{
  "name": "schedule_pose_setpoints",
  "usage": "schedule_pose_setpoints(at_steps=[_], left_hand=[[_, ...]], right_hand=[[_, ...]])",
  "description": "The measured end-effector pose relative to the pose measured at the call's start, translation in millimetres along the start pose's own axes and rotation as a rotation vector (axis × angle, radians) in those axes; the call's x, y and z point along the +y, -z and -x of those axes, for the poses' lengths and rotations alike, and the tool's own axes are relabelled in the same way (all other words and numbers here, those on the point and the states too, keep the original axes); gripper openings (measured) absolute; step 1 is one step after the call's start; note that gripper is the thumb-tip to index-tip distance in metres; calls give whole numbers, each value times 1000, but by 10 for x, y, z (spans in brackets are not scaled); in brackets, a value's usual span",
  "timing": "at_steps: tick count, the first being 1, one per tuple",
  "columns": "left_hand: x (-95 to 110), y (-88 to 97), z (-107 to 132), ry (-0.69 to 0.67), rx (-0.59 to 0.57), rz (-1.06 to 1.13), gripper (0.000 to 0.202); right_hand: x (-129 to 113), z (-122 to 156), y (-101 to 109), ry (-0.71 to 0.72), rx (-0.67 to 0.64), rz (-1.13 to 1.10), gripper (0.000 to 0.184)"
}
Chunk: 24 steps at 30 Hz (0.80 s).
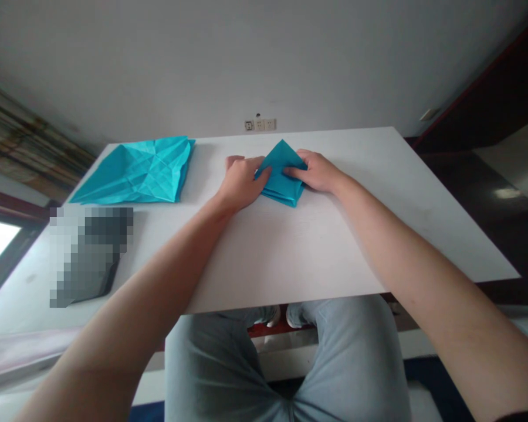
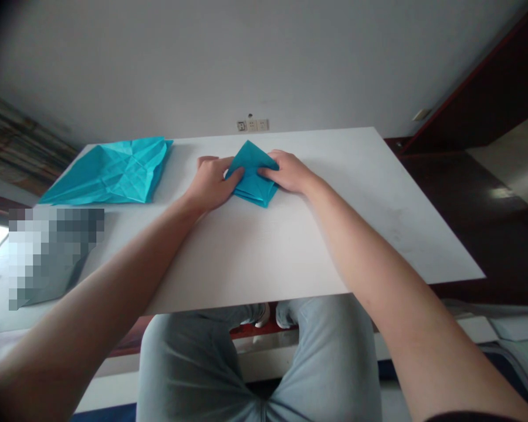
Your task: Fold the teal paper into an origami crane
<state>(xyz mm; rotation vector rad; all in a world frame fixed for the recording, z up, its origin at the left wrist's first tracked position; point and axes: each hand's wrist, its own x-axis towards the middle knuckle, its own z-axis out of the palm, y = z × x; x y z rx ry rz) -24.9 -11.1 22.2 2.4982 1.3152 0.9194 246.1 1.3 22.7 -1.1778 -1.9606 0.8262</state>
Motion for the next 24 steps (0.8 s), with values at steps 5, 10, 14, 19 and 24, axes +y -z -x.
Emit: schedule_pose_setpoints(at_steps=[5,10,14,19,24], left_hand=[[2,9,7,-2,17,-4,30],[-11,2,9,2,13,-3,29],[-27,-16,7,5,17,14,29],[53,58,7,29,-43,-17,29],[184,165,7,93,-121,-62,31]], right_hand=[[16,9,3,7,9,8,32],[31,9,-1,-5,18,14,35],[53,3,-9,0,9,18,31],[78,-10,-4,25,-3,78,30],[82,-21,0,41,-24,124,31]])
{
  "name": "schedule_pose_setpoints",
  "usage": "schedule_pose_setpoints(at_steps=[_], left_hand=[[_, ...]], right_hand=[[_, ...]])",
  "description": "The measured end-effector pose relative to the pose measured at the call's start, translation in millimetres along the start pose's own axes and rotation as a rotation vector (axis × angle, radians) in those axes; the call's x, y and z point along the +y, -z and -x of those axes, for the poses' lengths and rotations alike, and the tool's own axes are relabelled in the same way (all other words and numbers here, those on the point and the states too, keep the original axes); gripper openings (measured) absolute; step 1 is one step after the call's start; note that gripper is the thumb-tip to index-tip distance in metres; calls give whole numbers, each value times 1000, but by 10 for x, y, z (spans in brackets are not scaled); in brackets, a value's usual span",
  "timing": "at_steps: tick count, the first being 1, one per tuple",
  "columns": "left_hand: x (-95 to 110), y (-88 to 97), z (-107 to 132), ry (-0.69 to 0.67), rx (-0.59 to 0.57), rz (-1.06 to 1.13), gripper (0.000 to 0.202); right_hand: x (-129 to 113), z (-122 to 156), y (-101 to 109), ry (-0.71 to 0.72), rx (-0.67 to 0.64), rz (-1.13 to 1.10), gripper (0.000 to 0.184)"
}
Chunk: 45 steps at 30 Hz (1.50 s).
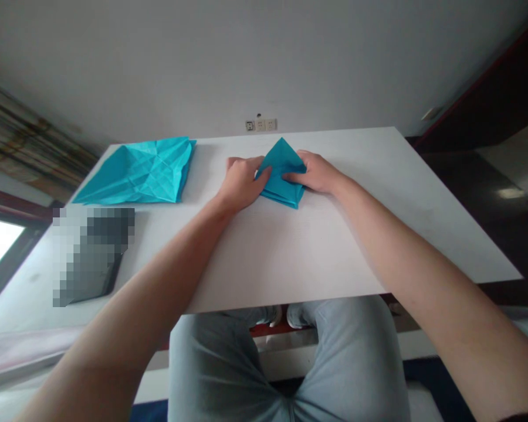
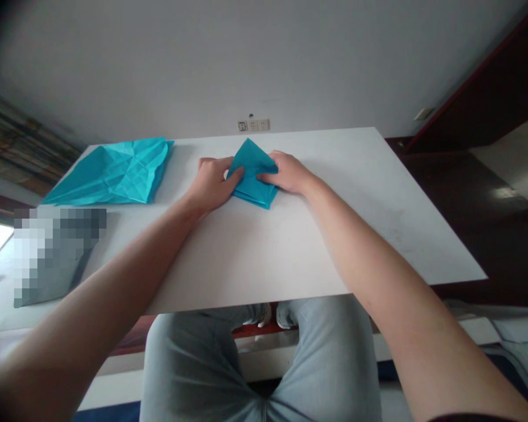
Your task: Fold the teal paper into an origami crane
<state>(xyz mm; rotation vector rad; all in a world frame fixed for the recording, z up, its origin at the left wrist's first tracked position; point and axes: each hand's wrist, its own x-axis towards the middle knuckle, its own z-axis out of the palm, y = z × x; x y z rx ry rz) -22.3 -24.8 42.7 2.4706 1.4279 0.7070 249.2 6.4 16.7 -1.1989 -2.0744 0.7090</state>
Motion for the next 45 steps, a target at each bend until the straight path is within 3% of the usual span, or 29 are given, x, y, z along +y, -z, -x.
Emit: schedule_pose_setpoints(at_steps=[26,35,45], left_hand=[[4,-15,9,-22,2,21,26],[-10,-50,12,-18,-11,22,26],[-51,-92,-15,-35,-15,52,23]], right_hand=[[-61,6,-14,-19,11,-22,30],[-6,-11,-23,-3,1,12,20],[-76,21,-16,-20,4,11,28]])
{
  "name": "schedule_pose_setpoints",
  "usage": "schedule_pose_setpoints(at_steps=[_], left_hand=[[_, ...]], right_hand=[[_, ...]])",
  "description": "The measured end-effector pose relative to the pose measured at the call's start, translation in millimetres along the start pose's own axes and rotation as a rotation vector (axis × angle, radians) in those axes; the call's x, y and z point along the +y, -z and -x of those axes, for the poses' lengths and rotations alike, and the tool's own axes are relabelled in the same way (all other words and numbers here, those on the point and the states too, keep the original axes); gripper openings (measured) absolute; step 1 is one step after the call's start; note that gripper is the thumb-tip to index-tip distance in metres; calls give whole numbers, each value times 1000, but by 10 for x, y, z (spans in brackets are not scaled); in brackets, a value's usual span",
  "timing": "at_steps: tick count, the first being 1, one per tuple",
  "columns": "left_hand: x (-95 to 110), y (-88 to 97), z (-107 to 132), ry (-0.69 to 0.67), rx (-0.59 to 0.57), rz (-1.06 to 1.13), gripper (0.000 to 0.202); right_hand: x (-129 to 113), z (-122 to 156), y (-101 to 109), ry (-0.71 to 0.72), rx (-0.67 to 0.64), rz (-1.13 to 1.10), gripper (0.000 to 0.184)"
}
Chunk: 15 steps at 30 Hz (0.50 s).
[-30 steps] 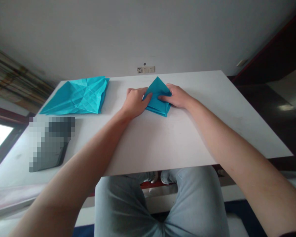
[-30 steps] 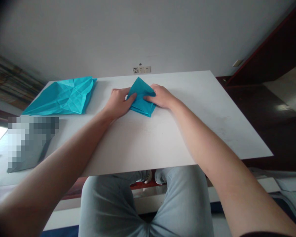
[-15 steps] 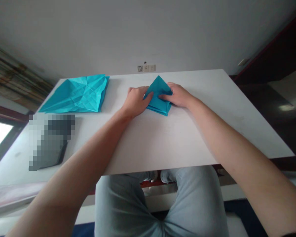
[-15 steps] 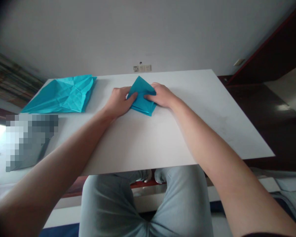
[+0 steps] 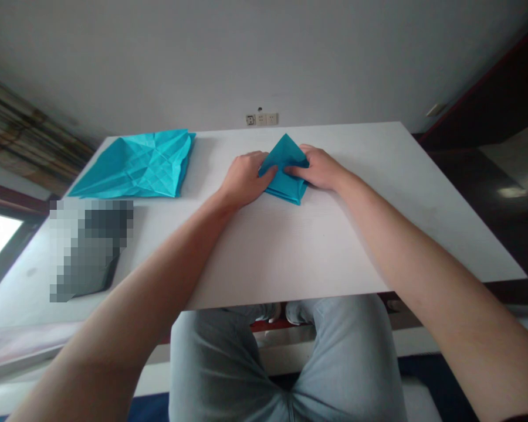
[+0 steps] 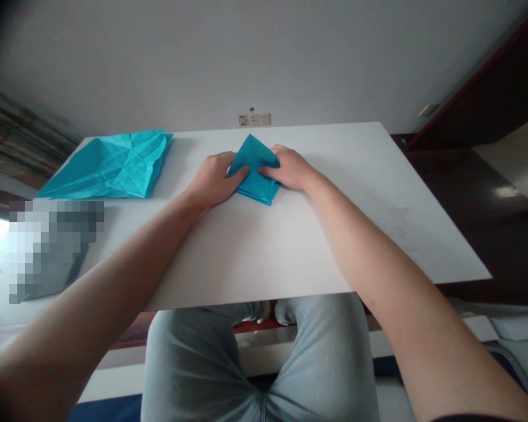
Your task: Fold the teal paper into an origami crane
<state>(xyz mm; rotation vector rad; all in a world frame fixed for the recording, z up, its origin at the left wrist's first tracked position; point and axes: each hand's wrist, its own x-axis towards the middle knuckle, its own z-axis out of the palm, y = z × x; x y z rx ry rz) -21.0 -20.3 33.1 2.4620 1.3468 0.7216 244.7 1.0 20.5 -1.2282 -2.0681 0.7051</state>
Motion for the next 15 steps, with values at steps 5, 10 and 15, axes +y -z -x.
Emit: schedule_pose_setpoints(at_steps=[5,10,15], left_hand=[[20,9,10,-3,0,25,21],[35,12,9,5,-10,6,20],[28,7,7,-8,-9,-14,20]], right_hand=[[-39,5,-1,-9,5,0,31],[-11,7,0,10,4,8,27],[13,0,-3,20,-3,13,22]])
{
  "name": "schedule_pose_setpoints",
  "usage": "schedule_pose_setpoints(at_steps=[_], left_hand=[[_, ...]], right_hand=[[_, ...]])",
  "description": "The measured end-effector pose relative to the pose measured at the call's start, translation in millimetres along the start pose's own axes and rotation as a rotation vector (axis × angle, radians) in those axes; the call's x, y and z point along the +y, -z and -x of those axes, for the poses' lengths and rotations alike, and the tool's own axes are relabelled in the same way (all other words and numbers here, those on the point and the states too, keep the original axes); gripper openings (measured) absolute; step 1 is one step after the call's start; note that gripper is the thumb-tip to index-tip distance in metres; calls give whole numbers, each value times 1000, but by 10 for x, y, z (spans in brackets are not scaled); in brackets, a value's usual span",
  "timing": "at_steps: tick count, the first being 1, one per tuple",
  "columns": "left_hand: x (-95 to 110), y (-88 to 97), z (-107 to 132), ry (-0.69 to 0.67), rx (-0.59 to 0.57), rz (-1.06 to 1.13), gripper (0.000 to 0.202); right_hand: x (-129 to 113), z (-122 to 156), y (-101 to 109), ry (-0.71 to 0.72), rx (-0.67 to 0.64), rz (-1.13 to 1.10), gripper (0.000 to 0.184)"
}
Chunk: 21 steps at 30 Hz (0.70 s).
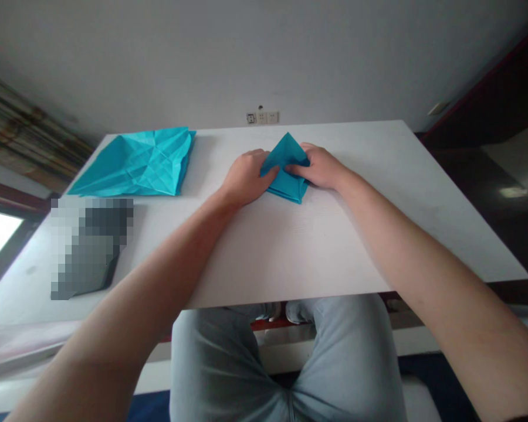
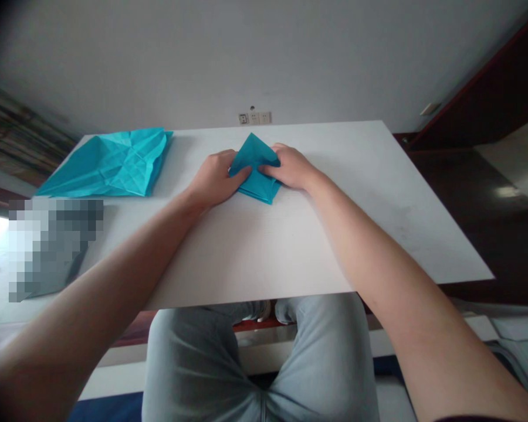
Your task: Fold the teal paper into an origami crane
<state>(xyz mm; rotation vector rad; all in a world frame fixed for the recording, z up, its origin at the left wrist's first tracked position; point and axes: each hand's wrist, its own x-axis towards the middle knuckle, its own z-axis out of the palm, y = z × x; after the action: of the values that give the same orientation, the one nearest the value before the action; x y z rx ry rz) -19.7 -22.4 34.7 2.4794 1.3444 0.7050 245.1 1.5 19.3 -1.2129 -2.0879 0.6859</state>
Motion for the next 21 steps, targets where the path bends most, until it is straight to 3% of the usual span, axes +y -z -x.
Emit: schedule_pose_setpoints(at_steps=[21], left_hand=[[-14,-18,-9,3,-5,25,19]], right_hand=[[-38,-6,16,-24,-8,38,20]])
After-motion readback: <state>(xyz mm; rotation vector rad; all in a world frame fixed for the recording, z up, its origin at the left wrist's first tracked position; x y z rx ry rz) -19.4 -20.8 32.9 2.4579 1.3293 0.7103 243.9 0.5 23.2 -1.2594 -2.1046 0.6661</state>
